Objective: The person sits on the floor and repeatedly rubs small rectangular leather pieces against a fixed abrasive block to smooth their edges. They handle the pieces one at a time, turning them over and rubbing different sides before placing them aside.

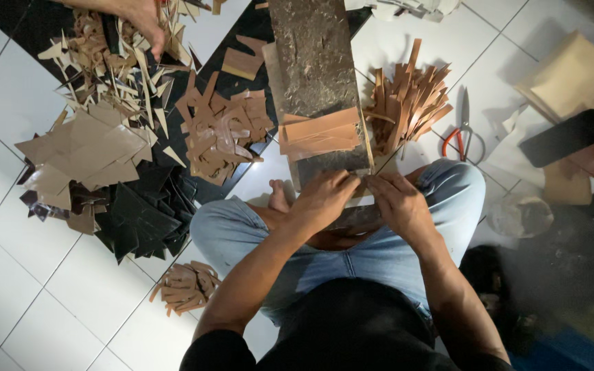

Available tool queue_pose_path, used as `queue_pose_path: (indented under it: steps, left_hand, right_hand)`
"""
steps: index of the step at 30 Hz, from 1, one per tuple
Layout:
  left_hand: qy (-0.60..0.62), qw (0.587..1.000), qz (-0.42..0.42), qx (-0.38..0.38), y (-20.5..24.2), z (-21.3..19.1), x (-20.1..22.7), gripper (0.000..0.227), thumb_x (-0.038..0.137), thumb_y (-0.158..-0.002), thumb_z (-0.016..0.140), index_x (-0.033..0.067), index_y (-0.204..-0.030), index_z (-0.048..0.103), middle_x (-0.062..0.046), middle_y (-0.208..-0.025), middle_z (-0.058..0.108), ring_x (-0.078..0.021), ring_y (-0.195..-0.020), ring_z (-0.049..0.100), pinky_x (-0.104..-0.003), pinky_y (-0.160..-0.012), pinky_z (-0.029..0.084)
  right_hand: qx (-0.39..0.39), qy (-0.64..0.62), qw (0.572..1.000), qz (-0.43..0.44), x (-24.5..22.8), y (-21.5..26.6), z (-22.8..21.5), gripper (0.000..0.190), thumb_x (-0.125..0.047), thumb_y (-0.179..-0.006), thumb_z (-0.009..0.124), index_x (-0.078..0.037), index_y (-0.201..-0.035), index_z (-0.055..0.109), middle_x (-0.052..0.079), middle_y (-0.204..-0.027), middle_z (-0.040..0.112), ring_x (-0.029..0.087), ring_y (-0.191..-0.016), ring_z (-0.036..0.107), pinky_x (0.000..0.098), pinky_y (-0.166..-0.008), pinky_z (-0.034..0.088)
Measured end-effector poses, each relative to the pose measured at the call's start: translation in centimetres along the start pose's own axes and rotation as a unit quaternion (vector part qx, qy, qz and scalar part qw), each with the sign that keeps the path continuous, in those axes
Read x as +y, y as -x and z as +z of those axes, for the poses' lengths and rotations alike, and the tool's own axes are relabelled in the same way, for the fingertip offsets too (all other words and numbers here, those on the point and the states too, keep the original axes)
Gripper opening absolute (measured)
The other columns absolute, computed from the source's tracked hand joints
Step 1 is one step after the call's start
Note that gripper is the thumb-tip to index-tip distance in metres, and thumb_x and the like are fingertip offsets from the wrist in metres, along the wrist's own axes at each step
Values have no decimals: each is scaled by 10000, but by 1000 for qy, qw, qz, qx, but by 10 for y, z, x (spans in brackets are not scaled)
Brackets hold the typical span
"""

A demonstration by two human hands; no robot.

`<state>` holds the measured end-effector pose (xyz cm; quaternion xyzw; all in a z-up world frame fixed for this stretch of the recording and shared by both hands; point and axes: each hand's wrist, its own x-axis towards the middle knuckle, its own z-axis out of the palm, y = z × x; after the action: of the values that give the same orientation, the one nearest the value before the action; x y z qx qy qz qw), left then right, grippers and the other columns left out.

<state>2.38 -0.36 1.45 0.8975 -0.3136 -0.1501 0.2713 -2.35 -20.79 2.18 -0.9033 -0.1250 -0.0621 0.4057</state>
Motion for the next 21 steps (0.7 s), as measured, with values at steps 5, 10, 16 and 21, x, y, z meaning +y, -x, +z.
queue_pose_path:
  steps: [5,10,16,21]
  left_hand:
    - [-42,993,63,89,11,8,-11,297,75,-926,607,81,-1219,654,-93,-1140,622,-304,-1071,651,-472,-910,490]
    - [-4,992,63,112,11,11,-9,265,144,-939,660,62,-1191,674,-103,-1135,609,-332,-972,622,-474,-861,490]
    - [22,985,95,142,9,17,-14,244,103,-915,686,100,-1154,730,-58,-1117,641,-326,-996,621,-455,-879,499]
    - [4,979,132,152,16,13,-14,233,84,-898,685,92,-1125,735,-40,-1120,643,-287,-1023,616,-441,-910,501]
  right_hand:
    - [-6,-5,1000,-6,-4,-9,-8,242,-25,-908,686,-21,-1147,723,152,-1061,727,336,-912,714,394,-786,578]
    - [-21,18,999,-33,5,-8,-10,227,-33,-893,701,-52,-1116,742,122,-1057,747,307,-890,723,385,-779,579]
    - [-27,53,994,-88,21,-1,-11,305,-29,-864,704,-77,-1162,744,117,-1134,749,289,-911,715,390,-792,556]
    - [-19,112,981,-157,28,6,-12,423,-62,-766,741,-96,-1188,739,100,-1106,735,300,-903,702,395,-818,561]
